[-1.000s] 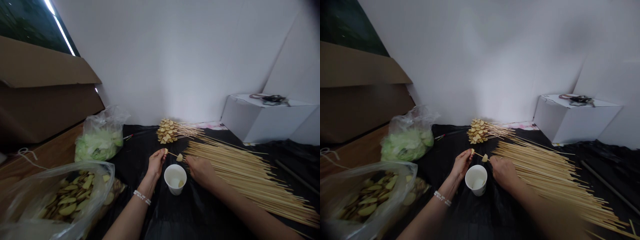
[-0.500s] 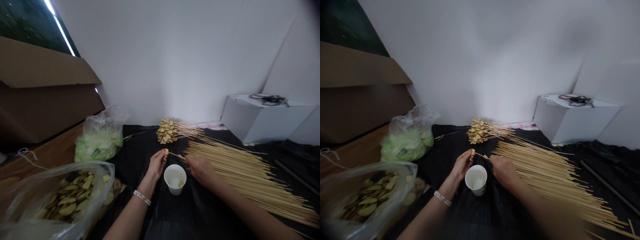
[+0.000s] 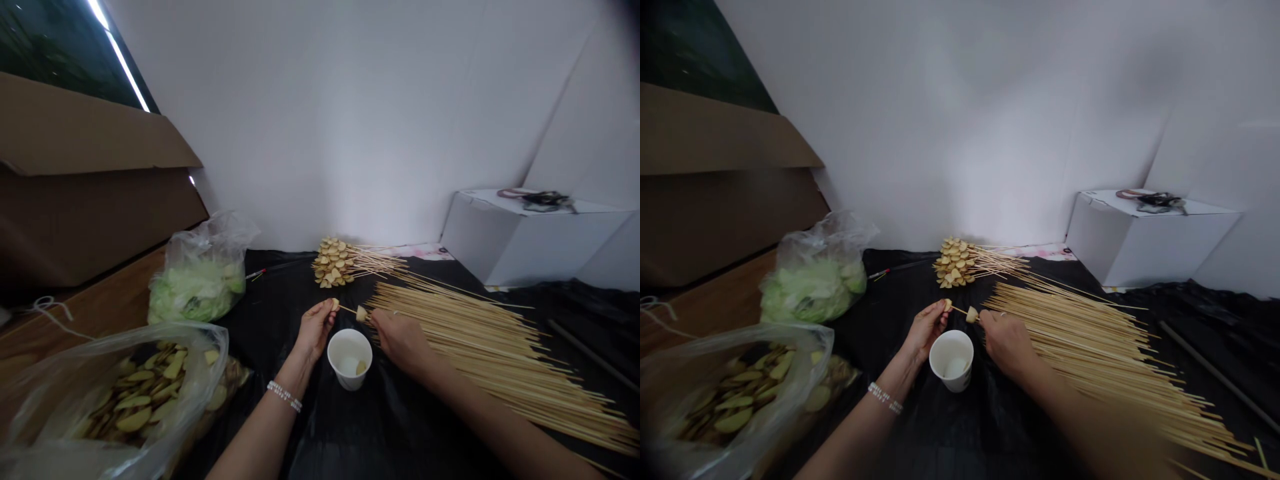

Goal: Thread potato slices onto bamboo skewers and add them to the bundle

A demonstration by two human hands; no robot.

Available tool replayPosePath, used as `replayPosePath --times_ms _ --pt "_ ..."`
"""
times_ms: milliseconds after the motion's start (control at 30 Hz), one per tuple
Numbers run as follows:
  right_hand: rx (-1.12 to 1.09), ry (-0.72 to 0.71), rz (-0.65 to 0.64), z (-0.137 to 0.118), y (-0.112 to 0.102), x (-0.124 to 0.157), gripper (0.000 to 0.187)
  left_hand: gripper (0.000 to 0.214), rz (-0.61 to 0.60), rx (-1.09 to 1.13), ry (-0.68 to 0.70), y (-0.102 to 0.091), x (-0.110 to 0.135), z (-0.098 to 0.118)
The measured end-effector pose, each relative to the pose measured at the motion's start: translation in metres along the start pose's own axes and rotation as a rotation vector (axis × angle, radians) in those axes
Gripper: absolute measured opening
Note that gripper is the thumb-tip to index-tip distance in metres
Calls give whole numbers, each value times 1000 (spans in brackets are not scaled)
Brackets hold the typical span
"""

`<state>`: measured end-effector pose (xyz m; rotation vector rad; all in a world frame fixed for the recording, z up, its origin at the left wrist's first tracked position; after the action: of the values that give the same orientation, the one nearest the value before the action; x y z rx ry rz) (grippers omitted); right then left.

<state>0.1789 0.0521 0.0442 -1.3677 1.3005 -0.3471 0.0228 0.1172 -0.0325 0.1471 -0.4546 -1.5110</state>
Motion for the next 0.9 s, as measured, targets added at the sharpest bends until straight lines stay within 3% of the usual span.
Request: replayPosePath --times_ms 133,300,600,900 --pt "-65 74 -102 6 9 -2 27 28 -22 -10 -18 4 2 -1" --pt "-113 106 -107 6 6 -4 31 28 -32 6 -8 8 3 0" --pt "-67 133 -216 8 11 -4 27 25 52 13 41 -11 -4 7" --pt "2 98 -93 9 0 -2 24 29 35 -19 63 -7 -2 7"
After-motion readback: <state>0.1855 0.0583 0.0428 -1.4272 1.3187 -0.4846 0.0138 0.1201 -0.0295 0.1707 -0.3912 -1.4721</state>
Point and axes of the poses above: each hand's wrist, its own x-axis away from the middle knuckle, its own y-axis out of the palm, z = x × y, the point moved 10 cm from there along -x, towards the middle knuckle, and after that the axes turned 14 degrees about -x, right-handed, at the moved point
